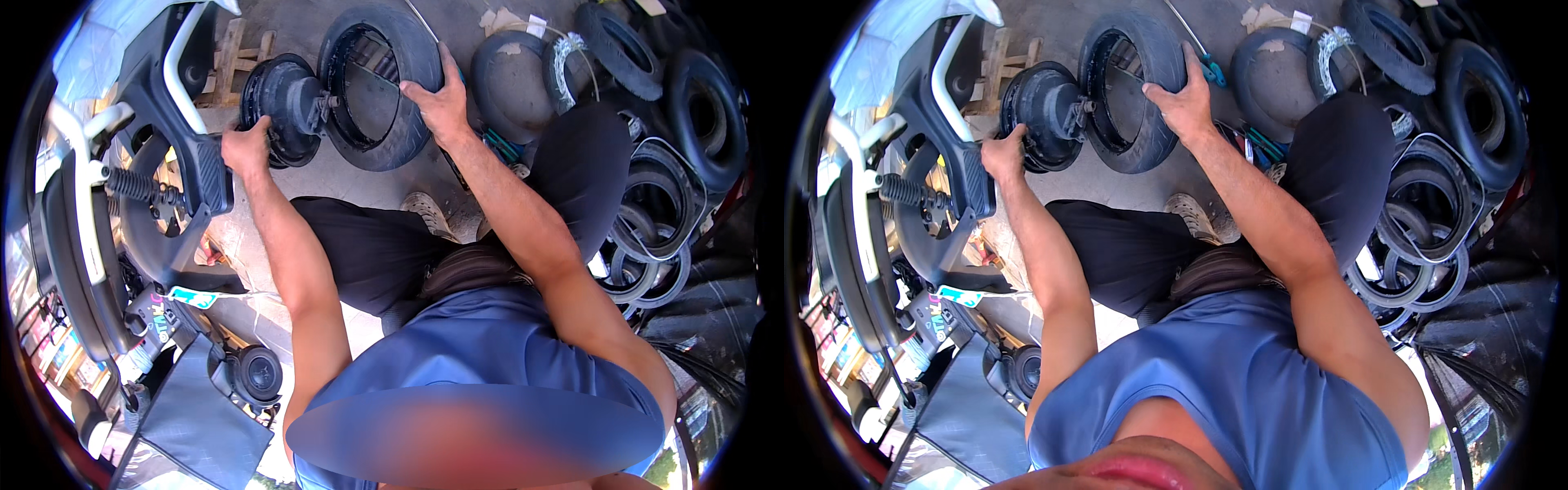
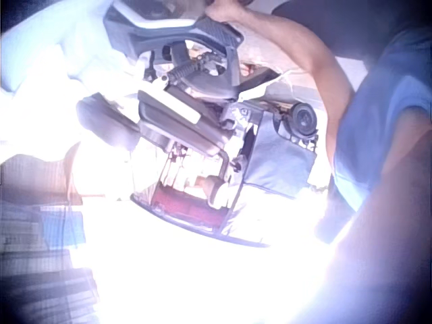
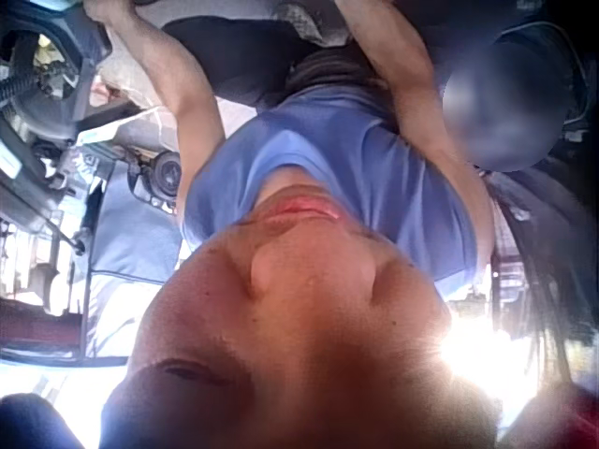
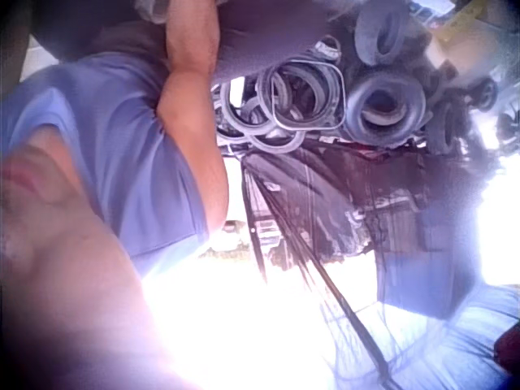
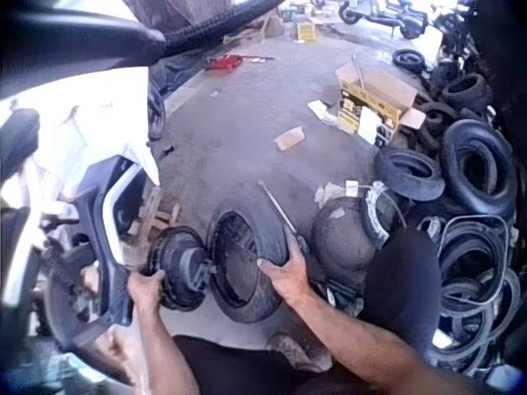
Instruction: The person uses a power tool on a motorcycle wheel, uses screwdrivers to pry the tire bead off the rim, and removes the tire from the wheel hub.
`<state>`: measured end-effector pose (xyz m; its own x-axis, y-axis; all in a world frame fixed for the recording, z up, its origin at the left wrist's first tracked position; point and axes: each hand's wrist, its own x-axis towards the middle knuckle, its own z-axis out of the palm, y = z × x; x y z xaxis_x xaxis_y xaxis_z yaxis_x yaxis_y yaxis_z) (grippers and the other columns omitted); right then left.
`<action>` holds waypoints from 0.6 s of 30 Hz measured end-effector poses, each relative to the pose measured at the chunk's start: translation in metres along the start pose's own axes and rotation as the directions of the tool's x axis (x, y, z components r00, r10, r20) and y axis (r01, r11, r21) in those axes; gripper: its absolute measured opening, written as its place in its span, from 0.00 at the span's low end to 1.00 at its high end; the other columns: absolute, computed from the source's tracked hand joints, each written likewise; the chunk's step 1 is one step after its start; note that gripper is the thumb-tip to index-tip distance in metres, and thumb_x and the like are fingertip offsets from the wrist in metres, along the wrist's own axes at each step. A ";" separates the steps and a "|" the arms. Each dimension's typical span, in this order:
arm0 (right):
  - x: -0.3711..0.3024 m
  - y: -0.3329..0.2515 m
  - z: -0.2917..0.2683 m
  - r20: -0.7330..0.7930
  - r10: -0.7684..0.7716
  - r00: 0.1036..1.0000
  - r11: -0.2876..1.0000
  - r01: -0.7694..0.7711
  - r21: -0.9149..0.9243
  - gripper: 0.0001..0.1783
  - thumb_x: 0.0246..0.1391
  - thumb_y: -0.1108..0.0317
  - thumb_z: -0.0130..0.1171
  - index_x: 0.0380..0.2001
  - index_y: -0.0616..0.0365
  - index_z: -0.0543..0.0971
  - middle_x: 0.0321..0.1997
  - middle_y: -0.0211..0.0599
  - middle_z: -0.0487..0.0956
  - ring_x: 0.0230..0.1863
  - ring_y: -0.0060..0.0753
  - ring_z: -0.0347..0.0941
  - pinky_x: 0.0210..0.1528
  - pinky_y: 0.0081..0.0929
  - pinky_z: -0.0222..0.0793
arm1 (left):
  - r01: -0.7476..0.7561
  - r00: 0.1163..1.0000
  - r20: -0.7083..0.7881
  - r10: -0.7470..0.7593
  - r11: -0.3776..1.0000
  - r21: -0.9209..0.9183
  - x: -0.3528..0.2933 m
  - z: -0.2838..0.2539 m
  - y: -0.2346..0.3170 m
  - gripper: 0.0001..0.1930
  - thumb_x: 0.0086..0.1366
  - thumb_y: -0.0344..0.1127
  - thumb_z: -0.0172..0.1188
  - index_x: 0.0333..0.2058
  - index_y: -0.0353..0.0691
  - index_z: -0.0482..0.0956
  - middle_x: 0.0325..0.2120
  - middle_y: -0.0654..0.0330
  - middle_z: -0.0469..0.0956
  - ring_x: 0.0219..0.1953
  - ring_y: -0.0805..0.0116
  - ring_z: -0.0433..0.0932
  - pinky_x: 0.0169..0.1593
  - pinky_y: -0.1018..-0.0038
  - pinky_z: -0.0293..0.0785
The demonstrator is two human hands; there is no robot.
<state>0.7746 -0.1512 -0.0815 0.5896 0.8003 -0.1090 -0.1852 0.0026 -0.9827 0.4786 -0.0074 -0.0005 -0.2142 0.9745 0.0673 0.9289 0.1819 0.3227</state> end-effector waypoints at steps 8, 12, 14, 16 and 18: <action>-0.029 -0.018 0.014 -0.071 -0.008 0.997 0.995 0.002 -0.096 0.58 0.41 0.67 0.77 0.74 0.63 0.58 0.69 0.59 0.71 0.69 0.46 0.70 0.72 0.34 0.64 | -0.055 0.999 -0.010 0.054 0.982 -0.180 0.016 0.016 -0.029 0.35 0.43 0.40 0.75 0.50 0.24 0.83 0.43 0.44 0.86 0.45 0.55 0.85 0.56 0.67 0.76; -0.032 -0.005 0.019 -0.082 -0.006 0.997 0.992 -0.005 -0.128 0.56 0.43 0.67 0.75 0.74 0.63 0.57 0.68 0.55 0.72 0.67 0.45 0.71 0.70 0.35 0.67 | 0.016 0.998 0.057 -0.003 0.970 -0.241 0.012 0.018 -0.020 0.36 0.41 0.34 0.75 0.51 0.21 0.81 0.44 0.45 0.86 0.42 0.60 0.84 0.53 0.71 0.77; -0.033 -0.007 0.021 -0.059 0.030 0.998 0.989 -0.038 -0.144 0.58 0.43 0.64 0.76 0.75 0.61 0.55 0.68 0.57 0.69 0.68 0.51 0.70 0.70 0.39 0.66 | 0.047 0.996 0.090 -0.021 0.955 -0.291 0.021 0.020 -0.033 0.36 0.41 0.34 0.75 0.51 0.20 0.81 0.44 0.44 0.85 0.42 0.60 0.84 0.53 0.71 0.77; -0.038 -0.011 0.025 -0.030 0.058 0.998 0.983 -0.062 -0.173 0.60 0.43 0.62 0.77 0.76 0.58 0.53 0.68 0.58 0.68 0.67 0.56 0.69 0.70 0.42 0.67 | 0.058 0.995 0.098 -0.030 0.954 -0.296 0.024 0.022 -0.034 0.36 0.40 0.33 0.75 0.51 0.20 0.81 0.44 0.45 0.85 0.42 0.60 0.84 0.53 0.71 0.77; -0.046 -0.020 0.033 0.003 0.080 0.997 0.974 -0.077 -0.213 0.63 0.43 0.61 0.78 0.77 0.55 0.51 0.66 0.57 0.68 0.66 0.58 0.70 0.69 0.45 0.68 | 0.047 0.997 0.079 -0.027 0.966 -0.255 0.011 0.020 -0.012 0.36 0.40 0.33 0.75 0.51 0.20 0.81 0.43 0.45 0.86 0.42 0.61 0.84 0.53 0.72 0.77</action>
<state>0.7254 -0.1690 -0.0514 0.5709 0.7996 -0.1864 -0.0583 -0.1869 -0.9806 0.4706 0.0031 -0.0223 -0.2151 0.9765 -0.0161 0.8100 0.1876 0.5556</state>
